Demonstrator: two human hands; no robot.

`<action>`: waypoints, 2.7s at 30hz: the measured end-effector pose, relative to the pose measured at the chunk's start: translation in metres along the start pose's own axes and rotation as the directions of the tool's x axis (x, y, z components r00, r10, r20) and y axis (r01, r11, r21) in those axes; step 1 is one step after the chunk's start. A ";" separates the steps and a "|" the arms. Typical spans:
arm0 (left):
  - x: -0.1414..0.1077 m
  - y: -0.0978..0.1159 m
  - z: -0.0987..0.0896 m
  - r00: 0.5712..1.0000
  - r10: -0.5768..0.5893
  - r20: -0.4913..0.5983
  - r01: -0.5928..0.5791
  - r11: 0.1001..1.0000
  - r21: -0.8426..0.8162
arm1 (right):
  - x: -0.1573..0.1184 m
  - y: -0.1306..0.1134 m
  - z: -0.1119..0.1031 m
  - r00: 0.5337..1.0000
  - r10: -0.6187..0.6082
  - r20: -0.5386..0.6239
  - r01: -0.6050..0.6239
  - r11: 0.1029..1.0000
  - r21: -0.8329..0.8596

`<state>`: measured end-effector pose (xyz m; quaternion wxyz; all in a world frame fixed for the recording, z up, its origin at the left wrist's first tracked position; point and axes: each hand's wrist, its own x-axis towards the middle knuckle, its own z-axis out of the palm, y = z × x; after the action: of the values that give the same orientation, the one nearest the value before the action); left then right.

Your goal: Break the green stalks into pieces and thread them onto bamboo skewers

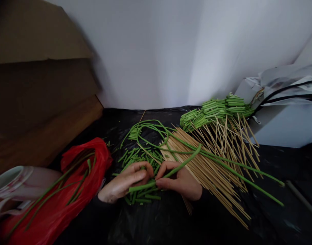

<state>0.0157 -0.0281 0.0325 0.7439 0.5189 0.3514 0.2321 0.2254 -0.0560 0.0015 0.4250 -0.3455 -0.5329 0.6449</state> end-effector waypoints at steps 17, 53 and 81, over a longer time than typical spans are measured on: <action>0.003 -0.012 -0.008 0.998 -0.057 0.030 0.060 0.989 -0.134 | 0.002 -0.009 -0.002 0.983 0.022 -0.183 0.036 0.950 0.309; 0.006 -0.007 -0.005 0.986 0.163 -0.022 -0.162 0.941 -0.297 | 0.001 0.000 0.005 0.996 0.040 -0.082 -0.025 0.982 0.186; 0.005 -0.014 0.003 0.994 0.083 -0.078 -0.089 0.993 -0.080 | 0.001 -0.009 -0.001 0.980 0.021 -0.196 0.060 0.915 0.400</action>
<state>0.0212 -0.0310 0.0185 0.7406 0.4931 0.3461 0.2975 0.2274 -0.0536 0.0105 0.5441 -0.3068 -0.3472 0.6995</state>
